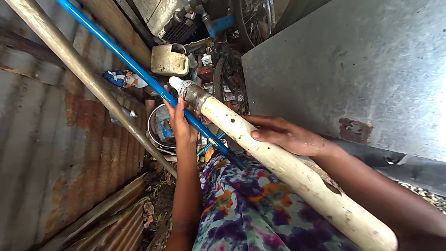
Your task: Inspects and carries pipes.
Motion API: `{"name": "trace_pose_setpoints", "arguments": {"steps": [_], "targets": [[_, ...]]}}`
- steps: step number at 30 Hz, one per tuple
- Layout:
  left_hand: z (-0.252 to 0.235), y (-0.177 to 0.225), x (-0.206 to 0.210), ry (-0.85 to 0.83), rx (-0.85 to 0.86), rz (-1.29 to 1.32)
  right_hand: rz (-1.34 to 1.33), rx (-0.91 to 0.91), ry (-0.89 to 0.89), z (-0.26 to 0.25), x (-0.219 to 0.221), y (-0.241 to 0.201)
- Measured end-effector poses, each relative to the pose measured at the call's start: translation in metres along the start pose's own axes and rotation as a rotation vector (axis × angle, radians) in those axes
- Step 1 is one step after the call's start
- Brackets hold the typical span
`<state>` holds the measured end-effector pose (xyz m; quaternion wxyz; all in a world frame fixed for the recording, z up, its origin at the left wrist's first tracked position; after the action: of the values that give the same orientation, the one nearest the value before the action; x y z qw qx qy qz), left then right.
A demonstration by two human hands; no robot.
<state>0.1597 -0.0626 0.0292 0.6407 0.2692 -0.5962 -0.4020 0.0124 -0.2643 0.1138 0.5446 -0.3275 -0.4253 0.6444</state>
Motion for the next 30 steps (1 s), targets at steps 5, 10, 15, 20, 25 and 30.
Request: {"name": "trace_pose_setpoints", "arguments": {"steps": [5,10,15,20,25,30], "targets": [[0.004,0.0,-0.004,0.046,-0.034,0.051,-0.122,0.015,-0.015,0.007,0.008,-0.011],[0.005,0.008,-0.001,0.049,-0.01,0.038,-0.236,0.017,-0.072,0.007,0.007,-0.011],[0.006,0.014,-0.002,-0.01,0.002,0.092,-0.433,0.004,-0.131,0.009,0.004,-0.003],[0.009,0.024,0.001,-0.016,0.013,0.045,-0.803,-0.039,-0.351,0.009,0.004,0.015],[0.013,0.032,0.005,-0.026,0.008,0.029,-1.097,-0.064,-0.464,0.015,0.006,0.018],[0.02,0.039,0.013,-0.064,0.01,-0.059,-1.125,-0.064,-0.491,0.027,0.01,0.007]]}}
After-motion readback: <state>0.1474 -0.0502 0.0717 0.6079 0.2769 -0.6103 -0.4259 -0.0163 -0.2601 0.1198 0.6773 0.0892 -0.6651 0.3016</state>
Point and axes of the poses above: each hand's wrist, its own z-axis away from the middle knuckle, its own x-axis out of the palm, y = z × x, the point moved 3 cm from there along -z, towards the middle knuckle, and after that the axes turned 2 degrees about y, right-handed, at the moved point
